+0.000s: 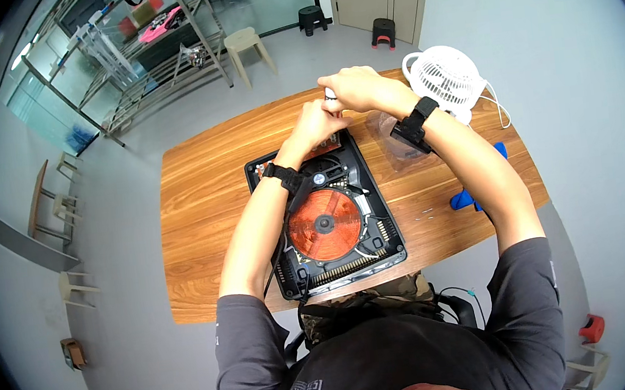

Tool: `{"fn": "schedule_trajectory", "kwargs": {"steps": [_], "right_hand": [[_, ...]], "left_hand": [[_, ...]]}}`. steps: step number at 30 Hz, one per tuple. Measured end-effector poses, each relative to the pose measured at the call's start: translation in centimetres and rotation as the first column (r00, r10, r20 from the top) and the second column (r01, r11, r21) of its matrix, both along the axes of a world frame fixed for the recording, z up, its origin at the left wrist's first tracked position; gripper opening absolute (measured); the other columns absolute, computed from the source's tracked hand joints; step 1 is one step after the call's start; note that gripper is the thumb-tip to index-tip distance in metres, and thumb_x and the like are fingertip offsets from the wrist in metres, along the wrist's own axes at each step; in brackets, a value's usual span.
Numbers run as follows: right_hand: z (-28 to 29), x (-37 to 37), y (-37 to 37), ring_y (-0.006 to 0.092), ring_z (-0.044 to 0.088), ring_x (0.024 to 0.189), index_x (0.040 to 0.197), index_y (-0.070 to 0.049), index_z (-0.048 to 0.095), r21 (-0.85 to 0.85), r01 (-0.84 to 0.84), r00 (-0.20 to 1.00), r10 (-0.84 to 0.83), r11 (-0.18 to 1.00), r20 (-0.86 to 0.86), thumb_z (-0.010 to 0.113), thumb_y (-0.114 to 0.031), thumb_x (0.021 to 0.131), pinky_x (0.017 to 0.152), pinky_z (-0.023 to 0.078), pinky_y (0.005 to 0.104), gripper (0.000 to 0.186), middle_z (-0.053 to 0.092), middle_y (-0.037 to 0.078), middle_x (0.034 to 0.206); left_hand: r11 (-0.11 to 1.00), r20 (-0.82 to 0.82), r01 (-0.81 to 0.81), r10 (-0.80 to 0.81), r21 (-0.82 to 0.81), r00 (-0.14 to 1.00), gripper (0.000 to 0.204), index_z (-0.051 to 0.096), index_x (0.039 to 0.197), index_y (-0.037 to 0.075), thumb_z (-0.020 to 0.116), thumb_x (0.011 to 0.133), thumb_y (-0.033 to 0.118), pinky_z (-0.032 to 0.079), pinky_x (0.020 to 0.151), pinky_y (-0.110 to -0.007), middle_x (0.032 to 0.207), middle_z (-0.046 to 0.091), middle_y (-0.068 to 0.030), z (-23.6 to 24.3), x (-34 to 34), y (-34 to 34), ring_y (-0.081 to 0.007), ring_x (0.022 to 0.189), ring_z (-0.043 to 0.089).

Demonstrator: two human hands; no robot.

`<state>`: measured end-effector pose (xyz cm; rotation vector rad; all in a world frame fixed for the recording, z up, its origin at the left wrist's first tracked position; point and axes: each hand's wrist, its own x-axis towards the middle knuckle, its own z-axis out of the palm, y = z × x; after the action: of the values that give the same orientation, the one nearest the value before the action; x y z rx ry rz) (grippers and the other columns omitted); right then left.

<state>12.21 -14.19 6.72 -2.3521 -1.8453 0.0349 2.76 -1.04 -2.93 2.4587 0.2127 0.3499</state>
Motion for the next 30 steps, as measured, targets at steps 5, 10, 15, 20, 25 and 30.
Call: {"fn": "schedule_trajectory", "kwargs": {"steps": [5,10,15,20,25,30], "right_hand": [[0.5,-0.1,-0.4,0.039,0.068,0.105,0.128,-0.012,0.06,-0.11,-0.044,0.999,0.045,0.993,0.007,0.063,-0.036,0.09,0.088,0.054,0.0483,0.045,0.071,0.022,0.109],[1.5,-1.8,0.3,0.04,0.071,0.096,0.119,-0.008,0.068,-0.071,0.125,0.989,-0.118,0.99,0.093,0.063,-0.047,0.092,0.085,0.056,0.0492,0.048,0.074,0.02,0.095],[-0.2,-0.6,0.8,0.041,0.071,0.091,0.116,-0.006,0.068,-0.008,0.108,0.985,-0.106,0.994,0.137,0.062,-0.043,0.094,0.083,0.056,0.0498,0.044,0.073,0.021,0.086],[-1.2,0.0,0.3,0.0423,0.071,0.09,0.122,-0.009,0.063,0.059,-0.067,0.996,0.064,0.996,0.056,0.061,-0.035,0.092,0.082,0.055,0.0532,0.039,0.074,0.023,0.092],[-0.6,-0.3,0.0,0.0432,0.071,0.09,0.125,-0.008,0.06,0.032,-0.029,0.996,0.026,0.999,0.08,0.063,-0.041,0.092,0.082,0.055,0.0546,0.046,0.073,0.023,0.097],[1.1,-1.5,0.6,0.0397,0.071,0.1,0.126,-0.003,0.06,-0.147,0.191,0.978,-0.175,0.971,0.113,0.064,-0.047,0.094,0.086,0.056,0.051,0.054,0.074,0.021,0.103]], "left_hand": [[0.99,0.029,0.084,-0.081,-0.113,0.996,0.034,0.071,0.093,0.002,0.083,0.074,0.027,0.057,0.082,-0.042,0.088,0.074,-0.0152,1.1,-0.4,0.2,-0.0329,0.088,0.073],[0.98,0.125,0.093,-0.072,-0.176,0.99,0.031,0.069,0.093,0.002,0.083,0.074,0.023,0.055,0.078,-0.038,0.084,0.072,-0.0122,-1.1,0.1,0.9,-0.0255,0.08,0.069],[0.997,0.062,0.007,-0.002,-0.08,0.998,0.031,0.065,0.086,0.001,0.082,0.075,0.024,0.055,0.076,-0.039,0.081,0.071,-0.0131,0.5,-0.2,-0.9,-0.0285,0.078,0.069],[1.0,0.01,0.022,-0.022,0.013,1.0,0.036,0.067,0.096,0.002,0.081,0.075,0.028,0.056,0.078,-0.041,0.086,0.073,-0.0157,0.6,-0.4,0.0,-0.0351,0.085,0.071],[0.997,0.089,0.061,-0.056,-0.055,0.994,0.039,0.068,0.102,0.001,0.079,0.076,0.028,0.056,0.079,-0.042,0.088,0.073,-0.0169,-0.3,-0.1,0.4,-0.0359,0.086,0.072],[0.992,0.128,0.008,0.008,-0.126,0.992,0.038,0.069,0.101,0.002,0.08,0.077,0.029,0.056,0.077,-0.041,0.088,0.073,-0.0153,-0.8,0.3,-0.4,-0.0315,0.082,0.071]]}}
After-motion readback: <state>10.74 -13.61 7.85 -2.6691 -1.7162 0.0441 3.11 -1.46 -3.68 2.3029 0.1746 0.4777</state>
